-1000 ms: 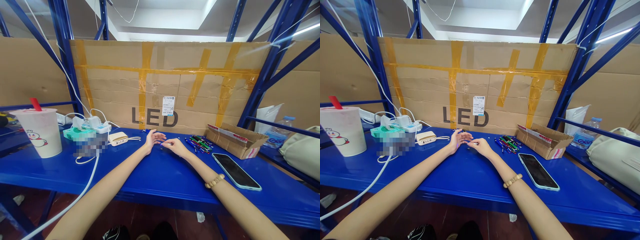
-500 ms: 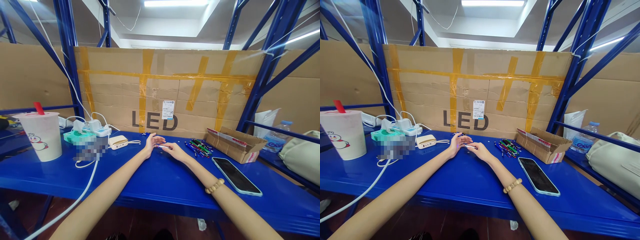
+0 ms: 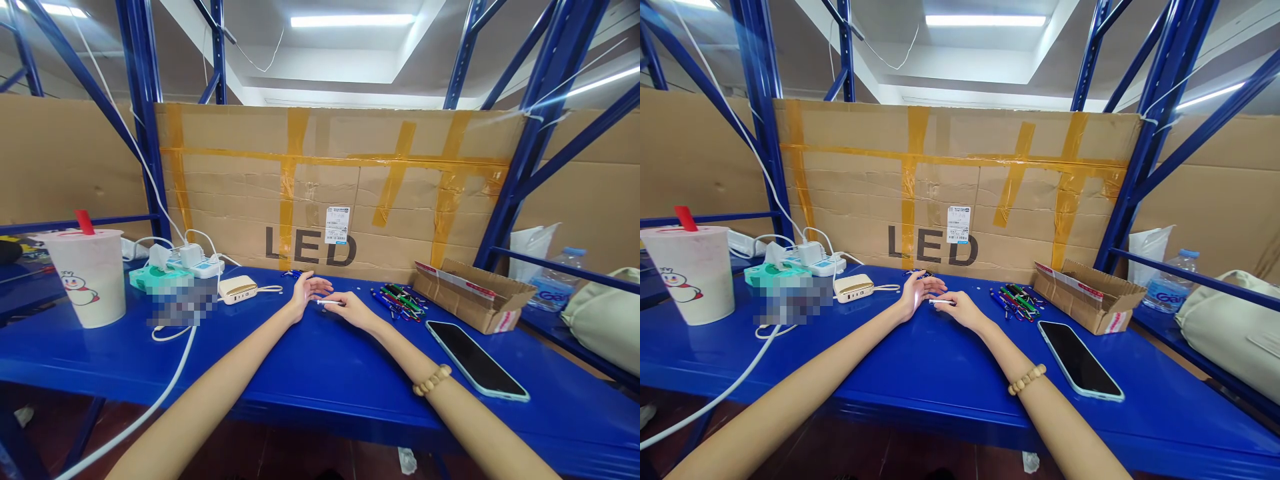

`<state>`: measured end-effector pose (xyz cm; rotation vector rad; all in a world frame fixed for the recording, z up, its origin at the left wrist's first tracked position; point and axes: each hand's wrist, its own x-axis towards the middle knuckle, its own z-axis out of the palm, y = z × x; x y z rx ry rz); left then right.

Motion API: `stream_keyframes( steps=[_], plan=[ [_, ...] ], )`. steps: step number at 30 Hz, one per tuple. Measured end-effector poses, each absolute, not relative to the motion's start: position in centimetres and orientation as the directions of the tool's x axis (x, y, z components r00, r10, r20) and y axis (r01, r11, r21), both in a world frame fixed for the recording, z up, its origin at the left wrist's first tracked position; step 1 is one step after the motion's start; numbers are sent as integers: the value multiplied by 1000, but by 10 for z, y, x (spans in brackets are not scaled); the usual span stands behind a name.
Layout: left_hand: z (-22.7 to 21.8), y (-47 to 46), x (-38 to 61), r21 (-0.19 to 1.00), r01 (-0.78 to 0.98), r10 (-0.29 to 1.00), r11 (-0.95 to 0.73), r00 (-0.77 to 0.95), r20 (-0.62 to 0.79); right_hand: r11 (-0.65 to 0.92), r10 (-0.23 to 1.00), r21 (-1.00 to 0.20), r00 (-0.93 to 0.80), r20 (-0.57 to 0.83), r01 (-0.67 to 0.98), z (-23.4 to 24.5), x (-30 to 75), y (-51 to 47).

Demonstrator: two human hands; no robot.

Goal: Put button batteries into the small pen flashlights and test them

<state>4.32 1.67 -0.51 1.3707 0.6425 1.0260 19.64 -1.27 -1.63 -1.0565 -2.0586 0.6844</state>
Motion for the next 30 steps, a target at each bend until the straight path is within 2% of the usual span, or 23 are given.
stream_keyframes(
  steps=[8, 16, 30],
  plan=[
    [-4, 16, 44, 977, -192, 873, -95, 456, 175, 519, 852, -663, -390, 349, 539, -20, 198, -9],
    [-3, 12, 43, 970, -209, 872, -121, 444, 205, 569, 814, -671, -445, 374, 475, -21, 199, -6],
    [-3, 14, 44, 971, -214, 864, -103, 464, 194, 574, 813, -647, -441, 380, 501, -23, 200, -4]
  ],
)
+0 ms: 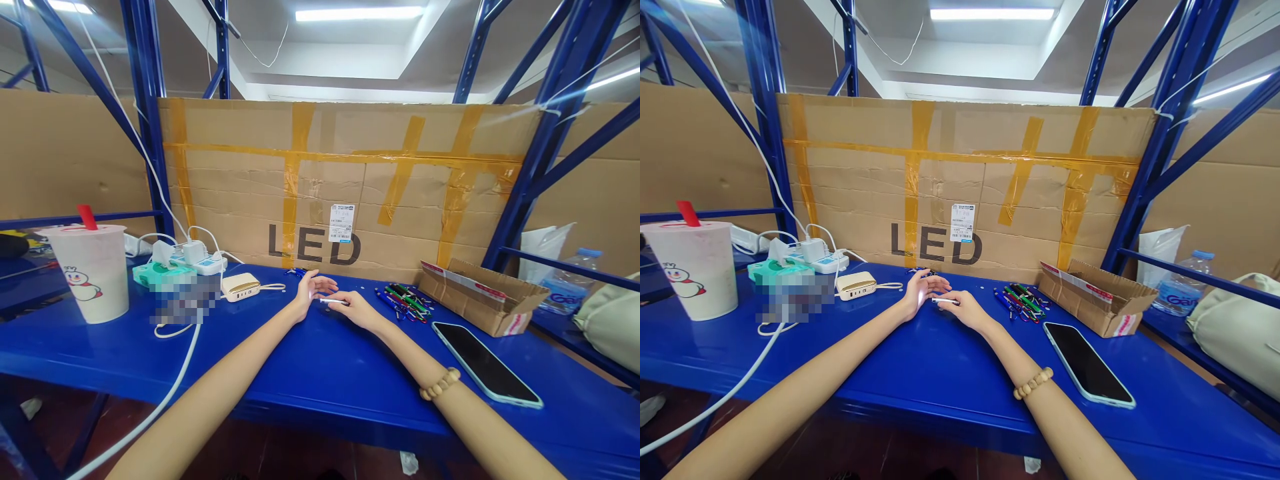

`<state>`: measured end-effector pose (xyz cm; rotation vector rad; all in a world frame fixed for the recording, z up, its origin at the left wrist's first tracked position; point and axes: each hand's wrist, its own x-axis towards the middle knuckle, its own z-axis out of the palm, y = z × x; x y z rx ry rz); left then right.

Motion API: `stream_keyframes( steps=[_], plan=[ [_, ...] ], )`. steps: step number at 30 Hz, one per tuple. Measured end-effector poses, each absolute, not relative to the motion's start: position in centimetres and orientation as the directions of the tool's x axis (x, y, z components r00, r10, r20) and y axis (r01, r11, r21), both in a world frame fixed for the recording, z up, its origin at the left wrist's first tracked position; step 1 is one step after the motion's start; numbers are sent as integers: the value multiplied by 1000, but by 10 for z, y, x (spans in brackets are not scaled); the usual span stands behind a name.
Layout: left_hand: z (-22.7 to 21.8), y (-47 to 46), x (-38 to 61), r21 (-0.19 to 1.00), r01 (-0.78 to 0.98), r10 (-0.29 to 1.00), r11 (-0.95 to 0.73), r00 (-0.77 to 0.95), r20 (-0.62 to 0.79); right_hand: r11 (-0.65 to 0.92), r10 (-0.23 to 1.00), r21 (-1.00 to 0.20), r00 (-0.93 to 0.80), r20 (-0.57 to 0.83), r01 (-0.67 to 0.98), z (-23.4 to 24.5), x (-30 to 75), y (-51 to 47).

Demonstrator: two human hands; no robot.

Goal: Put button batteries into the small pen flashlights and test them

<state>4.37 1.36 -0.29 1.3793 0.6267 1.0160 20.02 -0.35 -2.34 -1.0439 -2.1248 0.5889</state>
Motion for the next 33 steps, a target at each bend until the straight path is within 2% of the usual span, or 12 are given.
stream_keyframes(
  steps=[20, 33],
  plan=[
    [-3, 15, 44, 978, -180, 857, -110, 481, 185, 551, 834, -585, -417, 362, 595, -21, 199, -8],
    [-3, 15, 44, 971, -210, 851, -113, 484, 203, 567, 818, -635, -451, 357, 526, -21, 200, -8]
  ],
)
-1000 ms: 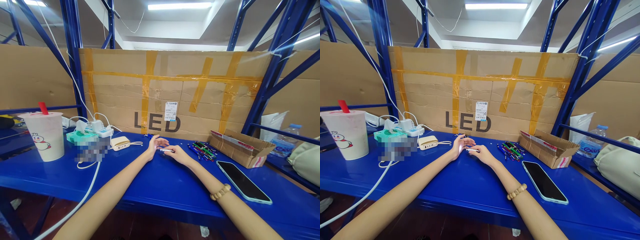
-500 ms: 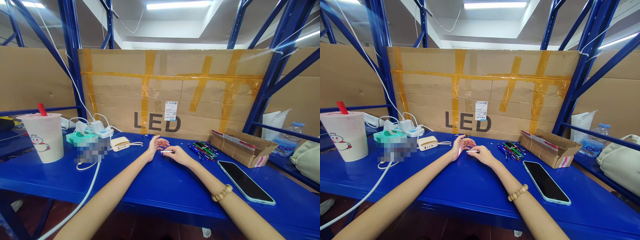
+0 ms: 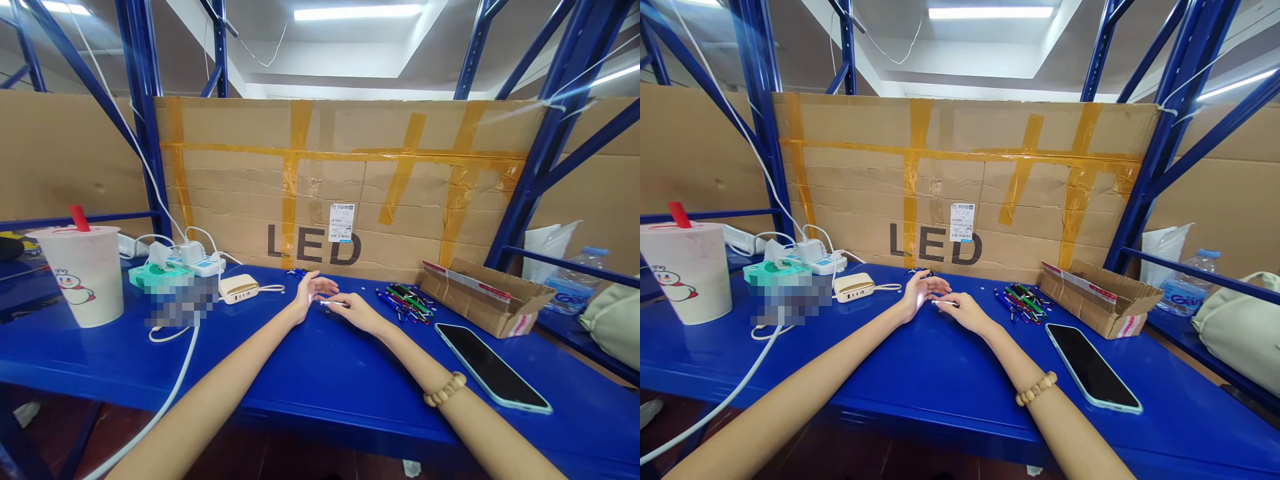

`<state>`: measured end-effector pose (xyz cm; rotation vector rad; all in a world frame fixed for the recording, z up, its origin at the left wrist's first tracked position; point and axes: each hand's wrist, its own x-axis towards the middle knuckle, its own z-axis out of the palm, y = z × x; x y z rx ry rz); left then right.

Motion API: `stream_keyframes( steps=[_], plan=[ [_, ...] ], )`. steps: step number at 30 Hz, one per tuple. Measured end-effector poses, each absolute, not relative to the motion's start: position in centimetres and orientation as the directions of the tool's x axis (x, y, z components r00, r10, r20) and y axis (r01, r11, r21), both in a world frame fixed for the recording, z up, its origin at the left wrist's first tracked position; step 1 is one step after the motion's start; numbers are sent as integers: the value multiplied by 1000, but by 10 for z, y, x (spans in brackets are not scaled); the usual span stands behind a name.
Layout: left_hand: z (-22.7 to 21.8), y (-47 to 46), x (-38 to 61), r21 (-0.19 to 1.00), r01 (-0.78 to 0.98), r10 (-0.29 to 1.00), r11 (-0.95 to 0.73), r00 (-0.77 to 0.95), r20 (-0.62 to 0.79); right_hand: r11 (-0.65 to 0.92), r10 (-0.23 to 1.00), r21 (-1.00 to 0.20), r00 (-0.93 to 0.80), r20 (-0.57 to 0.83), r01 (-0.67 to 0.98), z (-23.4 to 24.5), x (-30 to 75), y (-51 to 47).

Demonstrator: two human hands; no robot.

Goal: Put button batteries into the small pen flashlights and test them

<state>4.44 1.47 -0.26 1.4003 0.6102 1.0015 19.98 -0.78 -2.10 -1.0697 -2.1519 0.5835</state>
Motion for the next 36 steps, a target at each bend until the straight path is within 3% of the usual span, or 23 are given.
stream_keyframes(
  steps=[17, 22, 25, 29, 32, 36],
  plan=[
    [-1, 12, 44, 978, -180, 848, -107, 498, 184, 530, 843, -682, -401, 359, 504, -13, 195, -15],
    [-2, 16, 46, 982, -104, 892, -161, 411, 190, 482, 876, -595, -338, 345, 643, -14, 200, -12],
    [-5, 25, 44, 975, 24, 950, -220, 230, 209, 358, 919, -483, -211, 332, 800, -13, 213, -10],
    [-8, 38, 36, 951, 135, 959, -280, 80, 271, 34, 958, -297, 53, 281, 954, -10, 241, -7],
    [-7, 42, 27, 915, 258, 946, -310, -9, 323, -142, 948, -176, 185, 260, 974, -7, 261, -7],
    [-1, 40, 16, 846, 460, 911, -269, -163, 379, -276, 910, -144, 306, 279, 950, -5, 274, -10]
  ],
)
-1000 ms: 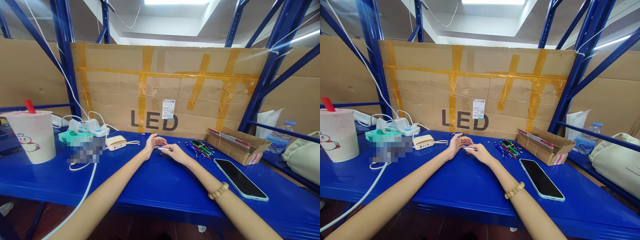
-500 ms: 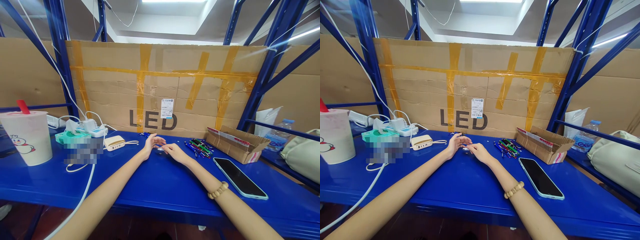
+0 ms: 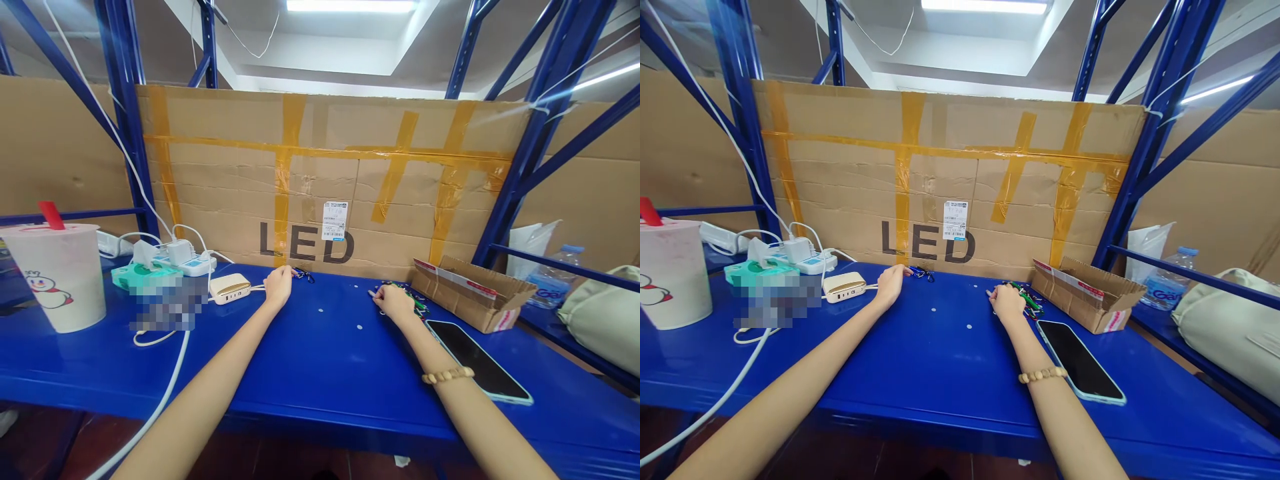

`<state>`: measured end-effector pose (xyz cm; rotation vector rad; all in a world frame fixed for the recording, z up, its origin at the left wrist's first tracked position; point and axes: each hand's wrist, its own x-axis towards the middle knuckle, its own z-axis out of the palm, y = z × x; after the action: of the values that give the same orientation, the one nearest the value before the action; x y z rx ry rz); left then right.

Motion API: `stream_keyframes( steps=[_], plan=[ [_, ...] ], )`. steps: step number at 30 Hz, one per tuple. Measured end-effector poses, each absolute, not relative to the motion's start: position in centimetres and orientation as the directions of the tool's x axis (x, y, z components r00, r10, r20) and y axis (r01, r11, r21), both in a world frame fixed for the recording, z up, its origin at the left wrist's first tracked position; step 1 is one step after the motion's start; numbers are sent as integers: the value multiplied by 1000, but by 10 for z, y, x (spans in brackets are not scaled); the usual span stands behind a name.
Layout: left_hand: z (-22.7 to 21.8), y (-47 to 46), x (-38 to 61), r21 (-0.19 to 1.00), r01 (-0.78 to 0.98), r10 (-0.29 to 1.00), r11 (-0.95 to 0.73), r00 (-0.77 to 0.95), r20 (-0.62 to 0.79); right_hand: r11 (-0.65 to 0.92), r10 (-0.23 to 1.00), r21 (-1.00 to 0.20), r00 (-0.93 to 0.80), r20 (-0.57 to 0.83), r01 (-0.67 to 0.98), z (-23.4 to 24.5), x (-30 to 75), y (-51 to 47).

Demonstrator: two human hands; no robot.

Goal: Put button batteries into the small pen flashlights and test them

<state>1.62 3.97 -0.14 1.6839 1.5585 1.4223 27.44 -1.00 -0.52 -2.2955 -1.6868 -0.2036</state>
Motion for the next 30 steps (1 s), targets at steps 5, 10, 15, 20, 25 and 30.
stream_keyframes(
  steps=[5, 10, 15, 20, 25, 30],
  plan=[
    [7, 40, 5, 897, 372, 865, -239, -338, 370, -176, 890, -158, 225, 396, 972, -7, 269, -10],
    [8, 51, 0, 934, 276, 863, -228, -386, 325, 111, 923, -228, -15, 385, 967, -11, 240, 4],
    [5, 60, 4, 950, 224, 906, -218, -316, 282, 226, 939, -182, -164, 303, 957, -10, 191, 29],
    [3, 59, 12, 918, 257, 909, -302, -212, 358, 139, 960, -164, -93, 263, 977, -8, 144, 53],
    [-3, 55, 16, 868, 347, 896, -355, -139, 422, 119, 954, -109, -83, 287, 987, -8, 136, 53],
    [-5, 49, 23, 818, 438, 898, -374, -52, 438, 238, 945, -98, -207, 253, 966, -3, 170, 31]
  ],
)
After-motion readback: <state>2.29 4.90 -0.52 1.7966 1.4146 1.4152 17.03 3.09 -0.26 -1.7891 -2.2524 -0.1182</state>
